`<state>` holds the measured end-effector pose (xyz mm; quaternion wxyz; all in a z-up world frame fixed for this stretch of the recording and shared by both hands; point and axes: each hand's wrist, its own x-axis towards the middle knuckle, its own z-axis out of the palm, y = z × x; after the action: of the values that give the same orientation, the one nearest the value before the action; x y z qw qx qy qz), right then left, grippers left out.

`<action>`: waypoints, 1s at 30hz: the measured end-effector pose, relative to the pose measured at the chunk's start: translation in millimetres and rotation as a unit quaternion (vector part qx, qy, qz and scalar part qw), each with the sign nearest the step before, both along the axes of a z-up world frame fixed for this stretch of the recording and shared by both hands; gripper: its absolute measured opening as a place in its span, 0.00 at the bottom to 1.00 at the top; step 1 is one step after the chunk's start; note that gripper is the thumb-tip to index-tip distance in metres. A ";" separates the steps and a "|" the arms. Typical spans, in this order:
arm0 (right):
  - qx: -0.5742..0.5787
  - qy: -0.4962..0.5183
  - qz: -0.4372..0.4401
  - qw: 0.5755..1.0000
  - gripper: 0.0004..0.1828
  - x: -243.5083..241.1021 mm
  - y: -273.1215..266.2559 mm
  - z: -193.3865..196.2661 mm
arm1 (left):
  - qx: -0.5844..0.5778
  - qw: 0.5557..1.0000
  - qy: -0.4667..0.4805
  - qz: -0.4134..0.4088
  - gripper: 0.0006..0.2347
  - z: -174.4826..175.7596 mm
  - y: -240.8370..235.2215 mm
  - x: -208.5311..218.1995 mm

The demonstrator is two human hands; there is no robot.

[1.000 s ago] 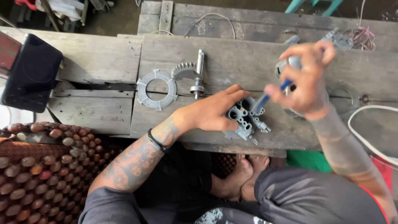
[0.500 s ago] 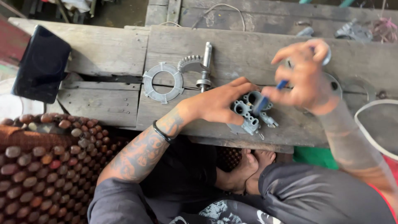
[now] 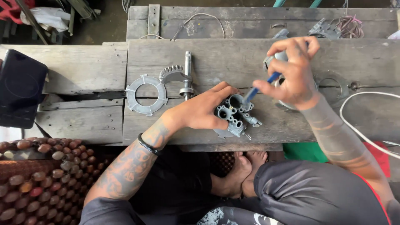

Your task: Cleaning and inspecting motorcycle carburetor components using a screwdriver and a brush.

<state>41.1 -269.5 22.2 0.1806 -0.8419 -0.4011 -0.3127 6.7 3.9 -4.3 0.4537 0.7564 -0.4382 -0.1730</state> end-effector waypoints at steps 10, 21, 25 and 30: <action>-0.030 -0.003 0.006 1.000 0.30 0.3 4.6 -2.3 | -0.005 1.000 -0.026 0.002 0.33 -2.9 -0.3 -2.8; 0.007 0.014 0.112 0.994 0.27 -12.3 15.6 2.4 | 0.014 1.000 -0.004 0.015 0.31 0.9 -1.3 -2.9; 0.049 0.024 0.116 0.992 0.26 -5.6 -4.2 7.5 | -0.009 1.000 -0.014 -0.007 0.31 3.1 -1.0 -4.0; 0.391 0.007 0.059 0.918 0.38 29.8 -63.3 -6.4 | 0.022 1.000 0.010 0.009 0.33 4.2 -0.9 -2.6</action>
<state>70.9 -332.8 15.8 0.5166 -0.6811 -0.2947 -0.4271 4.0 3.1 -0.1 0.4429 0.7685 -0.4225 -0.1863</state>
